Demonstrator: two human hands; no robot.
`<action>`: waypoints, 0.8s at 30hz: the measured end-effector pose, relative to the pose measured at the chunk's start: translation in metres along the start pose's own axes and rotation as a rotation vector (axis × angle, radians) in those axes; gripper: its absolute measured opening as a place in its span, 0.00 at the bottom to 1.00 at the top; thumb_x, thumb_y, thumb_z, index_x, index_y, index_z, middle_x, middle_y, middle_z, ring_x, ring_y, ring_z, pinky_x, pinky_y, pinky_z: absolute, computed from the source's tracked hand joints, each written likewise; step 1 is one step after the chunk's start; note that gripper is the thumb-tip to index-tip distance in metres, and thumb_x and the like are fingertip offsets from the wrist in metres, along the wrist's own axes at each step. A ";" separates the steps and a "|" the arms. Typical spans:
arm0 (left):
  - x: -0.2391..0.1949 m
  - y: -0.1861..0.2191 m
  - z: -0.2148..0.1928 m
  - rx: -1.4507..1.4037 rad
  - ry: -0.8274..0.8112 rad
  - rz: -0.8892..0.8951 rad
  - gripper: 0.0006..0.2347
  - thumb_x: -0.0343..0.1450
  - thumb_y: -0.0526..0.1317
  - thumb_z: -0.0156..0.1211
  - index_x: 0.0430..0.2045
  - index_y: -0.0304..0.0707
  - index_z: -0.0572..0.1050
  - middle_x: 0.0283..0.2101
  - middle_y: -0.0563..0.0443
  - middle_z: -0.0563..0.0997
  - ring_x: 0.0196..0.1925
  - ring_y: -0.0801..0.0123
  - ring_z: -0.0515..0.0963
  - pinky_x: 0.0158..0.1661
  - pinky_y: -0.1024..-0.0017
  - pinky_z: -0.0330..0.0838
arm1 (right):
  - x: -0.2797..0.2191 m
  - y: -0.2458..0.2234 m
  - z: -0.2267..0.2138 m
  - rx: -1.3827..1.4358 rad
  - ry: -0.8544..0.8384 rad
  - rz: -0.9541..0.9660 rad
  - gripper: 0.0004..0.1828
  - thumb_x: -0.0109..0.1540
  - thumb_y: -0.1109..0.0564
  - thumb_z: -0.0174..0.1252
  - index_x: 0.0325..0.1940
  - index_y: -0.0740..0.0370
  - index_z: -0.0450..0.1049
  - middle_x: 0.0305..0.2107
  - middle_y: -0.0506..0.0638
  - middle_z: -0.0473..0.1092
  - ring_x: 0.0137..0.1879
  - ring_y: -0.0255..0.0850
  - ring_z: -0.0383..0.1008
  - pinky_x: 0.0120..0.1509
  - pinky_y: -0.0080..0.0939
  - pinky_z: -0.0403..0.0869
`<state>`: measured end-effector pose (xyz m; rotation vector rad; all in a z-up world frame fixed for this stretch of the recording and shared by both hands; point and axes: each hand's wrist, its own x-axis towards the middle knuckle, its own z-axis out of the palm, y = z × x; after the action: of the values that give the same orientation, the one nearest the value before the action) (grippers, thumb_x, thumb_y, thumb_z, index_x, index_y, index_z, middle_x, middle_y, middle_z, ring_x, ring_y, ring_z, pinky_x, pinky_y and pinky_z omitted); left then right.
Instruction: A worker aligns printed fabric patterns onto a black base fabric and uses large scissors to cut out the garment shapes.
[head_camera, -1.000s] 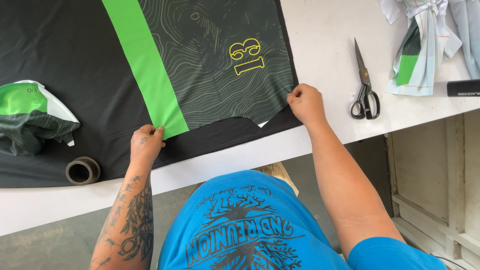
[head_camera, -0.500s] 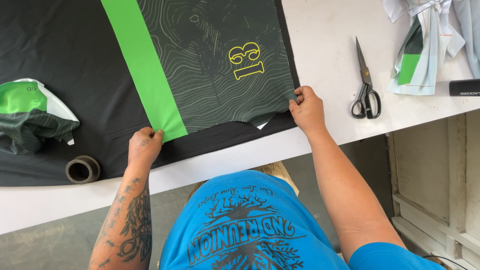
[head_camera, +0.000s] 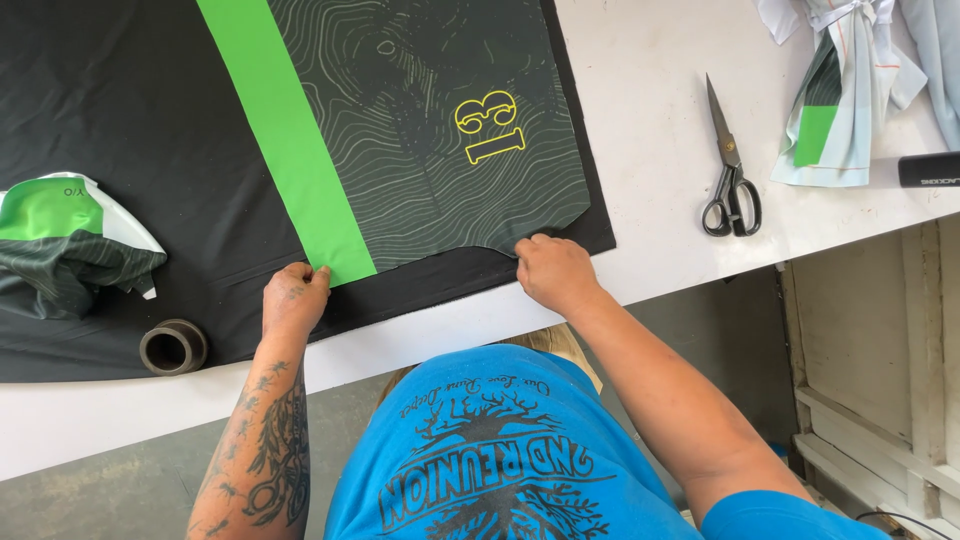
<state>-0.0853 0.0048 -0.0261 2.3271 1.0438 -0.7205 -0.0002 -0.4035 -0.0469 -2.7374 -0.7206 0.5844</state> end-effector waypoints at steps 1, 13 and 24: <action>-0.001 0.001 -0.001 0.008 -0.012 0.000 0.16 0.75 0.52 0.58 0.46 0.41 0.84 0.31 0.53 0.88 0.48 0.51 0.86 0.49 0.51 0.81 | -0.002 -0.003 -0.011 -0.005 -0.056 0.008 0.15 0.65 0.51 0.50 0.48 0.53 0.81 0.32 0.50 0.78 0.40 0.47 0.83 0.50 0.44 0.78; 0.008 -0.011 0.002 0.129 -0.004 0.031 0.16 0.75 0.53 0.58 0.43 0.43 0.86 0.40 0.42 0.88 0.52 0.42 0.85 0.52 0.48 0.80 | -0.027 0.058 -0.059 0.049 -0.031 0.333 0.19 0.68 0.48 0.54 0.59 0.57 0.79 0.41 0.55 0.79 0.48 0.49 0.83 0.56 0.48 0.79; -0.001 0.049 0.007 0.145 0.343 0.479 0.14 0.69 0.43 0.66 0.45 0.35 0.78 0.43 0.34 0.79 0.48 0.36 0.84 0.53 0.49 0.80 | 0.063 0.021 -0.037 -0.159 0.672 -0.193 0.28 0.58 0.43 0.65 0.60 0.56 0.78 0.60 0.61 0.70 0.63 0.60 0.72 0.61 0.57 0.72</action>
<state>-0.0497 -0.0286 -0.0208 2.7431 0.5288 -0.2208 0.0754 -0.3936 -0.0407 -2.6864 -0.8493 -0.4378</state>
